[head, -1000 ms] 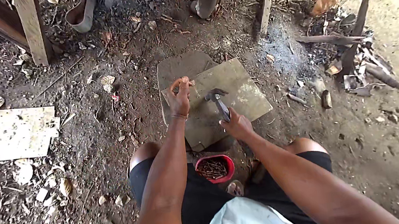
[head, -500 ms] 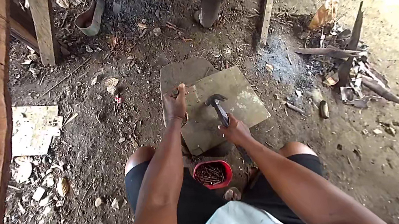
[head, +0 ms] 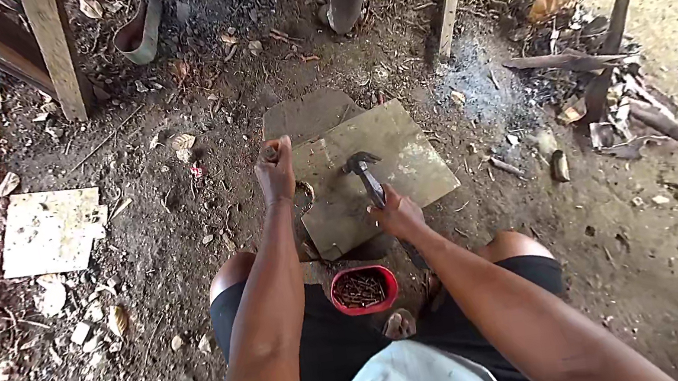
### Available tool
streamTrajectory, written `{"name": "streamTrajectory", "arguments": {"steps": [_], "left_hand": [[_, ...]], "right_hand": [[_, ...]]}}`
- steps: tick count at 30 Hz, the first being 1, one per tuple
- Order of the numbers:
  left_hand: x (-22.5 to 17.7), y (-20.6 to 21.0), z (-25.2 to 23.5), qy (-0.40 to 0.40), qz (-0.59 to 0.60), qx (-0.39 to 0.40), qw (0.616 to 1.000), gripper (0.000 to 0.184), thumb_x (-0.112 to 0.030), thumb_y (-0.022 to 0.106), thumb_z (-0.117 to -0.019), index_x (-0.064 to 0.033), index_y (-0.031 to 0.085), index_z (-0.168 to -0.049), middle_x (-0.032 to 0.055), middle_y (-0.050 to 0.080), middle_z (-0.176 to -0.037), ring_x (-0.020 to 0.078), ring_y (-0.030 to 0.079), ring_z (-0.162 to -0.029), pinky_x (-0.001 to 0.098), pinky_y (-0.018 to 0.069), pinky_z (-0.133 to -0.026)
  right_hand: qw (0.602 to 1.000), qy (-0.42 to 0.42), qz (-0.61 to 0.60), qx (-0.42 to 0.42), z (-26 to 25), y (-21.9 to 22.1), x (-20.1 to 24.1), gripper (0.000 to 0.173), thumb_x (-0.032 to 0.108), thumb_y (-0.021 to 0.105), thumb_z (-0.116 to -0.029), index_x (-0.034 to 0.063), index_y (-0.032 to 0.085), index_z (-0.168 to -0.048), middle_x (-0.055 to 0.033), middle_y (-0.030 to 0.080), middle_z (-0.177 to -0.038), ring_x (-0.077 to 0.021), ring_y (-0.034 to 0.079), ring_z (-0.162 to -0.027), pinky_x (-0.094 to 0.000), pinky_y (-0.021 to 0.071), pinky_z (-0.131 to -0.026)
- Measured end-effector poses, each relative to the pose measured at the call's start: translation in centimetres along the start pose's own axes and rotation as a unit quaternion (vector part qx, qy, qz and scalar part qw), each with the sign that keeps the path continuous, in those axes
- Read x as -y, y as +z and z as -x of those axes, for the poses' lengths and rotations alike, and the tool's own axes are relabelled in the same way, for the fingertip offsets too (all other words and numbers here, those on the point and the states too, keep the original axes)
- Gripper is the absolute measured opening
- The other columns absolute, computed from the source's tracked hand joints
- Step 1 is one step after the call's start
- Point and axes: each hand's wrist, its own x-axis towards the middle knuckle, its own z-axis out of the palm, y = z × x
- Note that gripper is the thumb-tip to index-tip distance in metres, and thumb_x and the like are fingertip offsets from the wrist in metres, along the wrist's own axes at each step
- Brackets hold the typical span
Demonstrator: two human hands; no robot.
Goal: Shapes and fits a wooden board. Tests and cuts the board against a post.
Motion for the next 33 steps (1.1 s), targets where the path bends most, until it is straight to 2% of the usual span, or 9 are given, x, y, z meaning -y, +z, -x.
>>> {"name": "streamTrajectory", "arguments": {"steps": [3,5,7,12,17,22,25,29,33], "left_hand": [[0.1,-2.1,0.1,-0.023,-0.034,0.128,0.991,0.036,-0.02,0.051,-0.0991,-0.0104,0.057,-0.133,0.0071,0.059,-0.095,0.0163,0.057,-0.077,0.0374,0.0502,-0.067],[-1.1,-3.5,-0.4,-0.054,-0.094,0.207,0.972,0.031,-0.018,0.049,-0.1056,-0.0105,0.062,-0.132,0.0118,0.067,-0.112,0.0206,0.065,-0.094,0.0436,0.0551,-0.084],[-2.9,-4.3,-0.8,-0.047,-0.159,0.257,0.952,0.03,-0.022,0.048,-0.1085,-0.0118,0.065,-0.131,0.0109,0.071,-0.114,0.0214,0.069,-0.102,0.0475,0.0555,-0.094],[-4.5,-3.1,-0.1,-0.02,-0.147,0.288,0.946,0.027,-0.021,0.051,-0.1081,-0.0095,0.065,-0.128,0.0087,0.073,-0.109,0.0184,0.071,-0.099,0.0437,0.058,-0.093],[-3.1,-3.6,0.2,-0.056,-0.245,0.155,0.955,0.029,-0.025,0.049,-0.1079,-0.0117,0.065,-0.129,0.0152,0.072,-0.111,0.0317,0.069,-0.103,0.0591,0.0544,-0.091],[-3.5,-5.9,2.5,-0.074,-0.194,0.02,0.978,0.032,-0.024,0.047,-0.1082,-0.0091,0.063,-0.132,0.014,0.071,-0.106,0.0256,0.07,-0.092,0.0498,0.0573,-0.086],[-2.1,-4.2,5.9,-0.12,-0.144,0.004,0.982,0.032,-0.032,0.049,-0.108,-0.014,0.062,-0.131,0.0107,0.068,-0.092,0.0224,0.067,-0.072,0.0468,0.0591,-0.069],[-2.2,-1.5,12.0,-0.253,-0.066,0.023,0.965,0.032,-0.029,0.054,-0.1073,-0.0071,0.061,-0.129,0.009,0.059,-0.081,0.0173,0.054,-0.053,0.0369,0.053,-0.051],[-1.2,-1.6,18.4,-0.336,-0.11,0.051,0.934,0.037,-0.032,0.05,-0.1095,-0.0087,0.059,-0.137,0.0154,0.064,-0.095,0.0232,0.064,-0.062,0.0431,0.0589,-0.056]], "right_hand": [[1.0,-0.001,-0.006,0.005,0.1,-0.2,0.2,0.062,0.05,0.061,-0.0965,0.0221,0.046,-0.15,-0.0149,0.072,-0.112,-0.0358,0.07,-0.106,-0.0604,0.0534,-0.087],[1.0,-0.007,-0.013,0.002,0.1,-0.3,0.0,0.062,0.049,0.061,-0.0965,0.0218,0.046,-0.15,-0.0154,0.072,-0.112,-0.0364,0.07,-0.106,-0.061,0.0533,-0.087],[1.0,-0.015,-0.022,-0.006,0.1,-0.3,-0.2,0.061,0.048,0.062,-0.0965,0.0209,0.047,-0.149,-0.0164,0.072,-0.111,-0.0376,0.069,-0.105,-0.0626,0.053,-0.087],[1.0,-0.017,-0.015,-0.007,0.1,-0.1,-0.3,0.062,0.048,0.061,-0.0966,0.0211,0.046,-0.15,-0.0171,0.072,-0.111,-0.0383,0.069,-0.105,-0.0616,0.0531,-0.087],[0.999,-0.023,-0.021,-0.013,0.0,-0.2,-0.5,0.06,0.047,0.061,-0.0965,0.022,0.047,-0.149,-0.0158,0.073,-0.111,-0.0376,0.07,-0.106,-0.0609,0.0534,-0.087],[1.0,-0.023,-0.017,-0.007,-0.1,0.0,-0.4,0.059,0.047,0.059,-0.0966,0.0208,0.047,-0.149,-0.0151,0.073,-0.112,-0.0365,0.07,-0.107,-0.0609,0.0532,-0.087],[0.999,-0.025,-0.037,0.007,-0.2,-0.3,-0.8,0.058,0.046,0.06,-0.0948,0.0211,0.05,-0.146,-0.0143,0.073,-0.112,-0.0356,0.07,-0.106,-0.0609,0.0536,-0.086],[0.985,-0.038,-0.169,0.012,-1.0,-2.3,-3.9,0.044,0.037,0.072,-0.0858,0.0127,0.066,-0.122,-0.0144,0.07,-0.101,-0.0344,0.068,-0.095,-0.0627,0.0534,-0.081],[0.975,0.014,-0.196,-0.106,-2.2,-7.2,-8.5,0.04,0.031,0.074,-0.0867,0.0078,0.068,-0.119,-0.0198,0.069,-0.107,-0.0391,0.067,-0.099,-0.0654,0.0523,-0.084]]}}
